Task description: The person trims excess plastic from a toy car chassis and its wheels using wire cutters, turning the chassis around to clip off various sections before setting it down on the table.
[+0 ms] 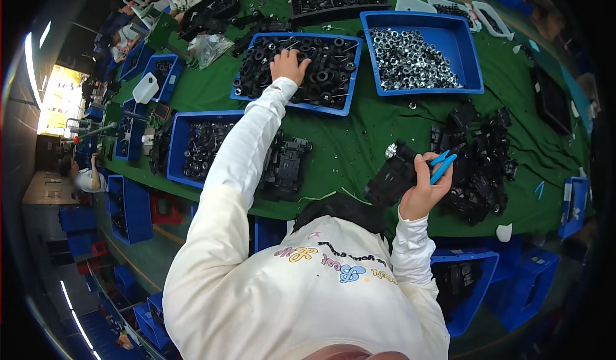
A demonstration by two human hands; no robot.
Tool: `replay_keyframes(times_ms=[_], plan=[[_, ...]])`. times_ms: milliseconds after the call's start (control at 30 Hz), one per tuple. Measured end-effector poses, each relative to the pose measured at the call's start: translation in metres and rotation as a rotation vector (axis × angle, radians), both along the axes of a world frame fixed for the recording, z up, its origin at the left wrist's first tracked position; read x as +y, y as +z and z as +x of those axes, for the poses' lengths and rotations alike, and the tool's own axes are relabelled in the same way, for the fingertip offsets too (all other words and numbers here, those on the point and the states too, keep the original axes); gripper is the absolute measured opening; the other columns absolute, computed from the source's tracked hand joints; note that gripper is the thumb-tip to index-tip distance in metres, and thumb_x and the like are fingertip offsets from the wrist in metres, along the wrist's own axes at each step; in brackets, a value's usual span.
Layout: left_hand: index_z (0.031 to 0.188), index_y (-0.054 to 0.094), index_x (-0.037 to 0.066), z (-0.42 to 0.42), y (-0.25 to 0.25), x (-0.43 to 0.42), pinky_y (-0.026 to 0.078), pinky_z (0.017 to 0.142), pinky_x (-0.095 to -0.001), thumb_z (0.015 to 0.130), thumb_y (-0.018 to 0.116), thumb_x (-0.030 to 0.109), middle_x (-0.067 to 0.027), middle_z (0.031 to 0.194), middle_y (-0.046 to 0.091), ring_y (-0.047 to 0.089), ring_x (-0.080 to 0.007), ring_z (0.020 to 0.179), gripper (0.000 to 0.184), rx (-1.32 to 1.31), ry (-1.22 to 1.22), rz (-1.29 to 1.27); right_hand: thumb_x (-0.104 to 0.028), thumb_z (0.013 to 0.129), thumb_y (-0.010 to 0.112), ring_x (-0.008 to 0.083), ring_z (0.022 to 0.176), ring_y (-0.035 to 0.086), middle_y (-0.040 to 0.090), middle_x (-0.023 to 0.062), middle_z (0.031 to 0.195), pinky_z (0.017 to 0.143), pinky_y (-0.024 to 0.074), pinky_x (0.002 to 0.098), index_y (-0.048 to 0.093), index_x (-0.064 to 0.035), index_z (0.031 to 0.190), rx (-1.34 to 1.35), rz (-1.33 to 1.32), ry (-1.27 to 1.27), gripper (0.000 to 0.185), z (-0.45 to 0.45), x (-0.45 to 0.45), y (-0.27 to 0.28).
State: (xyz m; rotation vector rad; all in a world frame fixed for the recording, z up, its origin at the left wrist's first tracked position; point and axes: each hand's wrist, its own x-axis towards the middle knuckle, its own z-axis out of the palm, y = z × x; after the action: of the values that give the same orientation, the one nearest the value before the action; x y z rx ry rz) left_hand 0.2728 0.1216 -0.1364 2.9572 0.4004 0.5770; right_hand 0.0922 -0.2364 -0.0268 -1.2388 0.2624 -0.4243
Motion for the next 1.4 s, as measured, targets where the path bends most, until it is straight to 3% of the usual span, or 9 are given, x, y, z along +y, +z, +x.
replay_keyframes(times_ms=[233,367,500,667,933,1000,1200,1233,1400], plan=[[0.125,0.066,0.03,0.042,-0.004,0.024,0.036,0.107,-0.0528,0.094,0.054,0.046,-0.0046,0.133,0.06,0.051,-0.0328,0.126,0.036,0.487,0.25,-0.104,0.005,0.081,0.067,0.0094,0.079,0.052,0.059,0.001,0.088,0.073,0.0423,0.0248,0.058,-0.002,0.094,0.112,0.165,0.009,0.018,0.007,-0.015,-0.004],[0.113,0.07,0.018,0.017,0.007,-0.011,0.043,0.097,-0.0508,0.092,0.061,0.041,-0.0126,0.13,0.06,0.056,-0.0357,0.117,0.033,-0.023,0.002,-0.183,-0.001,0.082,0.068,0.0119,0.085,0.056,0.061,0.0013,0.092,0.082,0.0428,0.0264,0.062,-0.0033,0.097,0.234,0.442,0.134,0.016,0.011,-0.024,-0.011],[0.126,0.062,0.007,-0.101,0.094,-0.114,0.047,0.09,-0.0305,0.099,0.057,0.022,-0.0063,0.116,0.06,0.059,-0.0148,0.104,0.031,0.306,-0.59,-1.143,-0.006,0.085,0.065,0.0202,0.092,0.064,0.064,0.006,0.096,0.091,0.0506,0.0353,0.061,-0.0033,0.103,0.323,0.574,0.249,0.018,0.011,-0.019,-0.024],[0.159,0.015,0.017,-0.193,0.124,-0.162,0.044,0.105,-0.041,0.099,0.054,0.02,-0.0086,0.156,0.027,0.042,-0.0263,0.135,0.072,0.512,-0.88,-1.567,-0.011,0.086,0.067,0.0185,0.089,0.062,0.063,0.0055,0.093,0.087,0.0505,0.0372,0.062,-0.0037,0.097,0.443,0.823,0.35,0.014,0.008,0.016,0.013],[0.158,0.003,0.022,-0.234,0.165,-0.161,0.061,0.08,-0.0464,0.105,0.044,0.025,-0.0182,0.147,0.039,0.059,-0.0355,0.119,0.067,0.516,-0.581,-2.282,-0.031,0.1,0.062,0.0125,0.08,0.055,0.059,0.003,0.087,0.076,0.0445,0.0306,0.055,-0.0045,0.093,0.078,0.404,0.116,0.028,-0.001,0.017,0.007],[0.158,0.001,0.028,-0.24,0.18,-0.146,0.059,0.081,-0.0562,0.105,0.043,0.034,-0.0232,0.15,0.037,0.056,-0.0512,0.119,0.069,0.575,-0.506,-2.335,-0.035,0.104,0.052,0.0143,0.085,0.057,0.062,0.0053,0.093,0.08,0.045,0.0313,0.059,-0.0018,0.098,-0.008,0.157,0.256,0.034,-0.001,-0.005,0.011],[0.158,0.009,0.03,-0.254,0.193,-0.128,0.059,0.076,-0.0632,0.108,0.028,0.036,-0.0263,0.15,0.035,0.056,-0.057,0.113,0.054,0.767,-0.459,-2.596,-0.03,0.105,0.048,0.0107,0.085,0.054,0.062,0.0053,0.095,0.078,0.042,0.025,0.062,0.0048,0.104,-0.08,-0.352,0.77,0.037,-0.02,-0.035,0.081],[0.158,0.009,0.029,-0.258,0.195,-0.128,0.059,0.074,-0.0642,0.108,0.024,0.038,-0.0277,0.15,0.035,0.058,-0.0578,0.109,0.053,0.824,-0.281,-3.004,-0.028,0.105,0.048,0.0104,0.081,0.051,0.06,0.0044,0.092,0.074,0.0406,0.0255,0.061,0.0057,0.102,-0.058,-0.408,0.915,0.037,-0.02,-0.042,0.088],[0.158,0.008,0.024,-0.265,0.207,-0.132,0.062,0.072,-0.0544,0.107,0.033,0.036,-0.0267,0.144,0.042,0.064,-0.0504,0.104,0.058,0.857,-0.522,-2.501,-0.021,0.102,0.053,0.0111,0.072,0.044,0.053,0.0048,0.083,0.064,0.0372,0.0278,0.06,0.0051,0.09,0.025,-0.656,1.203,0.03,-0.021,-0.047,0.126]])
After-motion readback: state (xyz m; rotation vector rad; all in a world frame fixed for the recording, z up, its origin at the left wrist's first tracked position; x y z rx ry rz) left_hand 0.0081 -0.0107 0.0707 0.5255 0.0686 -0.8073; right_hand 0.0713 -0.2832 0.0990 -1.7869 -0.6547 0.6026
